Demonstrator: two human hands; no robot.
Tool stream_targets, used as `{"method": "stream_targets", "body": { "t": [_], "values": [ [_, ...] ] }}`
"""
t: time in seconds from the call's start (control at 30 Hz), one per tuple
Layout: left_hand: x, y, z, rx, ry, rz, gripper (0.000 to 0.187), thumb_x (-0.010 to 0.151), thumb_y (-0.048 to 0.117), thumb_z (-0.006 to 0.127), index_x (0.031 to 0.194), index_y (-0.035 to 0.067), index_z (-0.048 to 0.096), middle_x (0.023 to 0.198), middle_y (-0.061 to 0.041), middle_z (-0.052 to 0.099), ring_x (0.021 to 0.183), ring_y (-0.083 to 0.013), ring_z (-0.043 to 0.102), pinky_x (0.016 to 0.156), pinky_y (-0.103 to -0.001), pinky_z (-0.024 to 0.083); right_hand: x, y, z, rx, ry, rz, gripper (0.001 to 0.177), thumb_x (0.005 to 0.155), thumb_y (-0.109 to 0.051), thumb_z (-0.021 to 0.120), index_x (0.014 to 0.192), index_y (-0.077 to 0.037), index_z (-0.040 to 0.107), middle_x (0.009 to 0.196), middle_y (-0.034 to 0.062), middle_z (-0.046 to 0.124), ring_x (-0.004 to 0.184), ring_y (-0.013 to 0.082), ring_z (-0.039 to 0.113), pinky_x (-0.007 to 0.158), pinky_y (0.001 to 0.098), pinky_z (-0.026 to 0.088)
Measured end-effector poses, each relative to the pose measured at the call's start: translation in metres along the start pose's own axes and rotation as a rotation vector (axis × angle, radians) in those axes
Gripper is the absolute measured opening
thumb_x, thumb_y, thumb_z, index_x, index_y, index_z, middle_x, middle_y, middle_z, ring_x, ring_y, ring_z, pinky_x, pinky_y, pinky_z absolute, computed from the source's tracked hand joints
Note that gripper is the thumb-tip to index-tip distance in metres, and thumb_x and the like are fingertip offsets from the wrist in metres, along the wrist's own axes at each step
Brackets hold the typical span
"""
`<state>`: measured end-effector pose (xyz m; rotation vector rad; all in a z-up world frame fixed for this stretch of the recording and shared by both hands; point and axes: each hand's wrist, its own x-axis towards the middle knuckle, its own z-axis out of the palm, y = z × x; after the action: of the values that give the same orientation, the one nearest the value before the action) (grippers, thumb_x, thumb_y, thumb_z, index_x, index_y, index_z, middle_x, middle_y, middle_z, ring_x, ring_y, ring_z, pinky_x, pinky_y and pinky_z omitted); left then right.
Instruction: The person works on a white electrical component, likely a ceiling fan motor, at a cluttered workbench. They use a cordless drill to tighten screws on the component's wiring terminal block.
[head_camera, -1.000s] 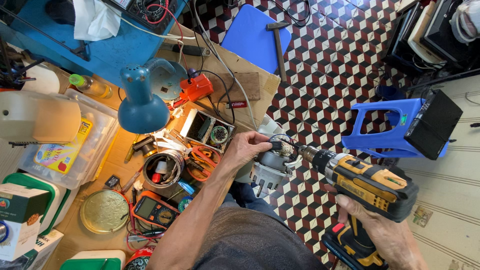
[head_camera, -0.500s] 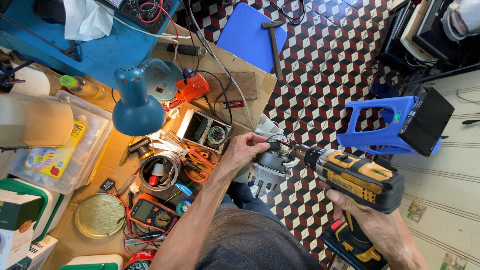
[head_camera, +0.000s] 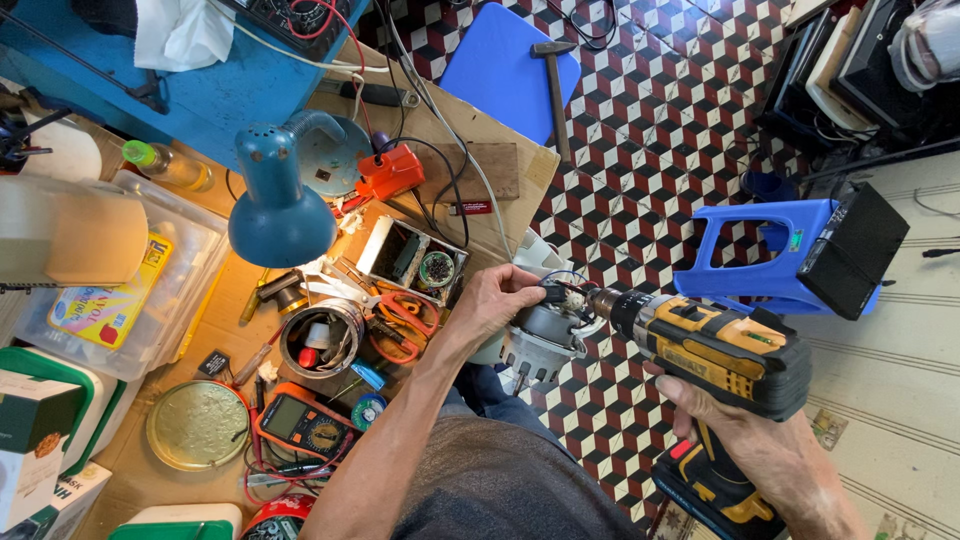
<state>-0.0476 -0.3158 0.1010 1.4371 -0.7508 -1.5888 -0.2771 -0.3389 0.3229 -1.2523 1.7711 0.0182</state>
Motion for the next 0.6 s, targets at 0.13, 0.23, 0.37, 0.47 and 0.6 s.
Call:
{"method": "stream_targets", "body": {
  "t": [0.13,0.23,0.37,0.47,0.6],
  "values": [
    [0.0,0.001,0.0,0.019,0.002,-0.013,0.034,0.085,0.025,0.075,0.111,0.003,0.074,0.1,-0.01,0.078,0.085,-0.0165,0.074,0.075,-0.032,0.062,0.0,0.0,-0.001,-0.012,-0.009,0.033,0.03,0.087,-0.021,0.077,0.113,-0.005,0.08,0.072,0.018,0.075,0.056,0.0201,0.061,0.052,0.0343,0.052],
    [-0.001,0.002,-0.001,0.033,0.003,-0.001,0.034,0.085,0.025,0.075,0.112,0.003,0.075,0.1,-0.01,0.078,0.084,-0.0165,0.074,0.075,-0.032,0.062,-0.003,-0.007,0.002,0.036,-0.004,0.013,0.033,0.082,-0.023,0.078,0.109,-0.005,0.08,0.074,0.0092,0.077,0.054,0.0176,0.059,0.05,0.0322,0.052],
    [-0.003,0.004,0.0,0.037,0.005,-0.014,0.035,0.085,0.026,0.075,0.112,0.004,0.075,0.1,-0.01,0.078,0.083,-0.0165,0.074,0.075,-0.032,0.062,-0.003,-0.008,0.002,-0.003,0.006,0.033,0.034,0.082,-0.025,0.079,0.108,-0.004,0.08,0.069,0.0086,0.074,0.054,0.0172,0.059,0.05,0.0318,0.049],
    [-0.004,0.006,0.0,0.047,0.008,-0.008,0.035,0.085,0.026,0.075,0.112,0.004,0.075,0.1,-0.01,0.078,0.083,-0.016,0.074,0.075,-0.032,0.061,0.002,-0.003,-0.003,-0.105,-0.023,0.02,0.033,0.09,-0.024,0.079,0.117,-0.006,0.078,0.067,0.0141,0.069,0.057,0.0196,0.06,0.05,0.0341,0.048],
    [-0.004,0.008,-0.001,0.055,0.004,-0.007,0.035,0.085,0.026,0.075,0.112,0.004,0.075,0.1,-0.009,0.079,0.083,-0.0149,0.074,0.075,-0.031,0.061,0.008,-0.003,-0.006,-0.148,-0.077,-0.178,0.034,0.085,-0.029,0.083,0.107,-0.005,0.075,0.065,0.0089,0.067,0.056,0.0164,0.061,0.052,0.0311,0.054]
  ]
}}
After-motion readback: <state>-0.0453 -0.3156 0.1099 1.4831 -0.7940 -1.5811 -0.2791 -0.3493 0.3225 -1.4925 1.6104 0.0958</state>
